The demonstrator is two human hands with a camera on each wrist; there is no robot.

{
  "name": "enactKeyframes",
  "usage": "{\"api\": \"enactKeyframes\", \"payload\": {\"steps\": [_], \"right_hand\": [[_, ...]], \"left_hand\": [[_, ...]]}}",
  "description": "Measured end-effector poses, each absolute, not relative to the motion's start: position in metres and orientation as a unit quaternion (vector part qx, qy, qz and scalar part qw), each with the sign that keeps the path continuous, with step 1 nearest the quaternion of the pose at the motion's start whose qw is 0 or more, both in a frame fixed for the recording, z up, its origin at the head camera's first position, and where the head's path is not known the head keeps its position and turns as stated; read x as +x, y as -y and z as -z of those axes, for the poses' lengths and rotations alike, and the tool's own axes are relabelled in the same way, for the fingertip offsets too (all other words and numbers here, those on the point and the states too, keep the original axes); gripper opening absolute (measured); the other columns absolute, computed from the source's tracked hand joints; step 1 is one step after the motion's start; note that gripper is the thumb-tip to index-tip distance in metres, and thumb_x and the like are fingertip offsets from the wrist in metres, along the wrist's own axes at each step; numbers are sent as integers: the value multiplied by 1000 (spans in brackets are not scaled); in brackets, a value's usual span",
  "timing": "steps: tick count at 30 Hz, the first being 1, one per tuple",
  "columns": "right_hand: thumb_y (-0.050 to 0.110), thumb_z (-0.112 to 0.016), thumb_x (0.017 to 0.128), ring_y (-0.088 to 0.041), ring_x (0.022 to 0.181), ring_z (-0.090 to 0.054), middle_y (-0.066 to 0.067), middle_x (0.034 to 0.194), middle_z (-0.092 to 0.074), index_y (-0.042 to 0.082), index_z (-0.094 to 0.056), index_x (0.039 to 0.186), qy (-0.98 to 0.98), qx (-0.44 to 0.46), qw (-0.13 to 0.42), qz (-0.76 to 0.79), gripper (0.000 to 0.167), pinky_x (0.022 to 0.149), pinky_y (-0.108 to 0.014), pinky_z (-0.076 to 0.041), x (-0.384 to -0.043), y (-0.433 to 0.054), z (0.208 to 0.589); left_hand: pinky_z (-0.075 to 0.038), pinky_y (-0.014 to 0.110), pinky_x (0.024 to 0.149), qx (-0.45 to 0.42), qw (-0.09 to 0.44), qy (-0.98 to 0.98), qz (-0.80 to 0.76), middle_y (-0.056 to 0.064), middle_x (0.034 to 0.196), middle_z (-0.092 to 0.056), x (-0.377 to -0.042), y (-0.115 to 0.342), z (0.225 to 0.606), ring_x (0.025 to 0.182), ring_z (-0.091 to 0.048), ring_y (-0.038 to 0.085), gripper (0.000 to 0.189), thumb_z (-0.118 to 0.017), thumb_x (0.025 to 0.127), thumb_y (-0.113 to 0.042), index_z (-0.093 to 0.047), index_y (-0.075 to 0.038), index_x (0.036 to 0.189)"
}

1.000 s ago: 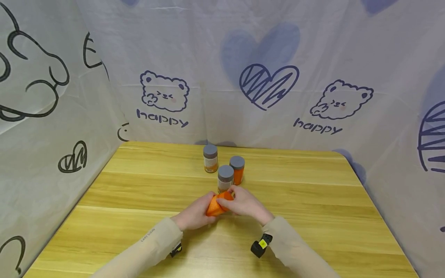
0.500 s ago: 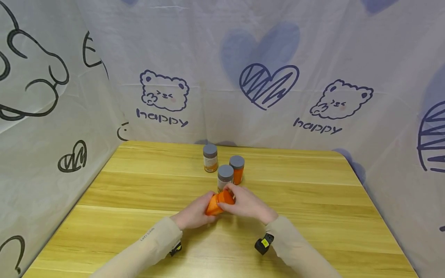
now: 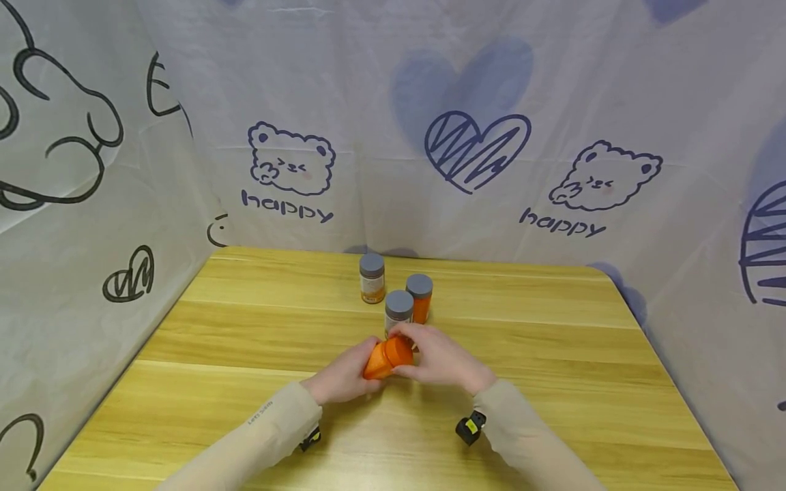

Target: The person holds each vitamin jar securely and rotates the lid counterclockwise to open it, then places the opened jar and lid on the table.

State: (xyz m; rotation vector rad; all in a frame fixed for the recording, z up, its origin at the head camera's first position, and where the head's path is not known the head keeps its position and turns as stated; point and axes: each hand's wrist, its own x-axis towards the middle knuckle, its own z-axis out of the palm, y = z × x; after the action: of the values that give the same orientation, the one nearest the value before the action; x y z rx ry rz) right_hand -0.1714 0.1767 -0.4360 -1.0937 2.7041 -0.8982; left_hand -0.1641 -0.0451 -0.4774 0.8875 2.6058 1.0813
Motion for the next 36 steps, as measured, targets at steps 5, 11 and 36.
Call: {"api": "enactKeyframes", "payload": {"steps": [5,11,36], "right_hand": [[15,-84,81,-16,109,-65,-3,123,-67,12,-61,123,-879,-384,18,283,48,95,-41,-56,-172,-177,439],[7,-85,78,-16,111,-65,-2,122,-67,12,-62,120,-871,-407,-10,274,48,98,-36,-55,-174,-176,442],[37,-77,89,-11,104,-62,0,126,-65,9,-58,131,-881,-351,6,317,54,92,-33,-56,-169,-172,447]], "left_hand": [[-44,26,70,301,91,-876,-366,5,92,-56,-165,45,479,79,-51,14,44,-76,79,-2,-50,-1,116],[-44,27,70,302,90,-876,-365,5,93,-57,-165,45,476,80,-52,15,44,-76,79,-1,-50,-1,115],[-44,25,69,291,98,-880,-362,5,94,-56,-165,44,479,79,-51,14,45,-76,80,-2,-50,-2,118]]}}
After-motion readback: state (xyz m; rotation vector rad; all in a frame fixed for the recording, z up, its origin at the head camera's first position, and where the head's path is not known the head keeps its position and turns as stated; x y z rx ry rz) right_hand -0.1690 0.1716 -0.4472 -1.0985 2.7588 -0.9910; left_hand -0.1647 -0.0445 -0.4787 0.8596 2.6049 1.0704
